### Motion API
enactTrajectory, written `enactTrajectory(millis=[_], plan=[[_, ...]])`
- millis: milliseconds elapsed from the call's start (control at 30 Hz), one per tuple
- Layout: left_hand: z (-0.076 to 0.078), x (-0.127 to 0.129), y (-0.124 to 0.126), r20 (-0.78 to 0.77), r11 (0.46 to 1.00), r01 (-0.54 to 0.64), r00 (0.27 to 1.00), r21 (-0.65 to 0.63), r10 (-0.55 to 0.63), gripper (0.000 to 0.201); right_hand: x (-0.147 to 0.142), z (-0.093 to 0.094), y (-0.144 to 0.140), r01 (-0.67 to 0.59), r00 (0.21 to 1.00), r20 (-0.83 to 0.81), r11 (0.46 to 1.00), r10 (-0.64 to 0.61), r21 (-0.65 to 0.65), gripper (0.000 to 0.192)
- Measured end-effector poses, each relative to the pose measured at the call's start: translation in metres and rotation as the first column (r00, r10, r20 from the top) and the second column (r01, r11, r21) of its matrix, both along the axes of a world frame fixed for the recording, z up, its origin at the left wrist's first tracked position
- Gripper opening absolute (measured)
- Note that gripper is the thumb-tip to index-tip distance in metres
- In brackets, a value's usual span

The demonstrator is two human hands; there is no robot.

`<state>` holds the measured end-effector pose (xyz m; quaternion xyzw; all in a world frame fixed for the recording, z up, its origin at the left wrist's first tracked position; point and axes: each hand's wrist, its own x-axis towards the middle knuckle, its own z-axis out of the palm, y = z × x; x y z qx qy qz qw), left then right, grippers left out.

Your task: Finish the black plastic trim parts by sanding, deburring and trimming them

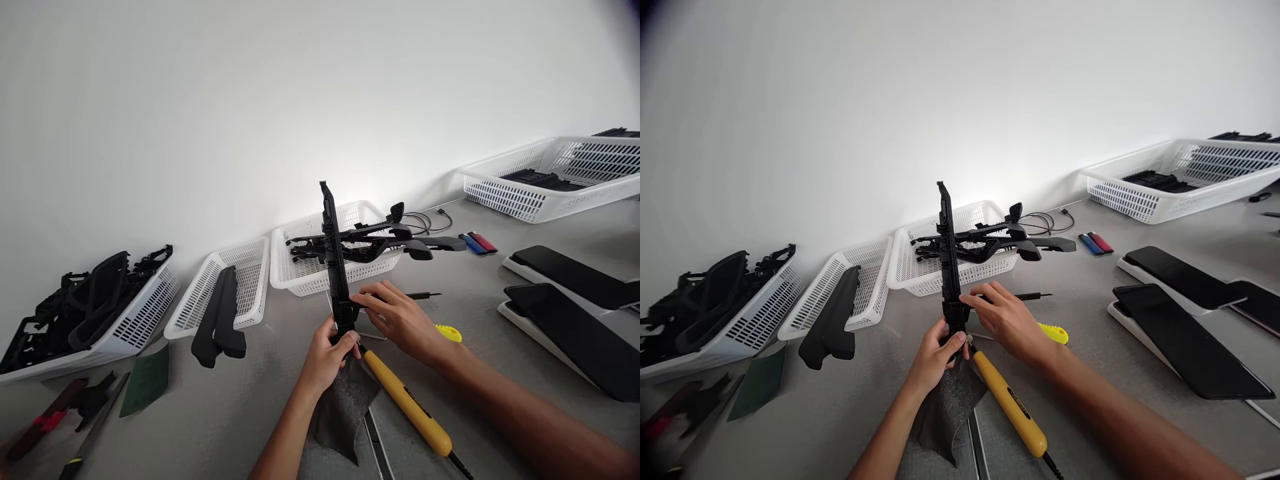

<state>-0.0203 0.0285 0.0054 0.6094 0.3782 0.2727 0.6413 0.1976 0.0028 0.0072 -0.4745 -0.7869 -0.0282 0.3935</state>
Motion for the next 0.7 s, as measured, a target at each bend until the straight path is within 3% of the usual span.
enactTrajectory(millis=[233, 600, 700], plan=[[0.0004, 0.0004, -0.0009, -0.001, 1.000, -0.004, 1.000, 0.000, 0.004, 0.057, 0.0039, -0.0012, -0.0008, 0.036, 0.999, 0.014, 0.999, -0.035, -0.012, 0.029], [0.0049, -0.0011, -0.0024, -0.013, 0.999, 0.028, 1.000, 0.033, -0.028, 0.053, 0.0005, 0.0006, -0.0023, 0.347, 0.938, 0.054, 0.934, -0.343, -0.090, 0.055], [0.0059, 0.0004, -0.0025, 0.021, 1.000, 0.007, 1.000, 0.028, -0.008, 0.055, 0.0010, 0.0000, -0.0010, 0.301, 0.954, 0.044, 0.948, -0.298, -0.104, 0.045]])
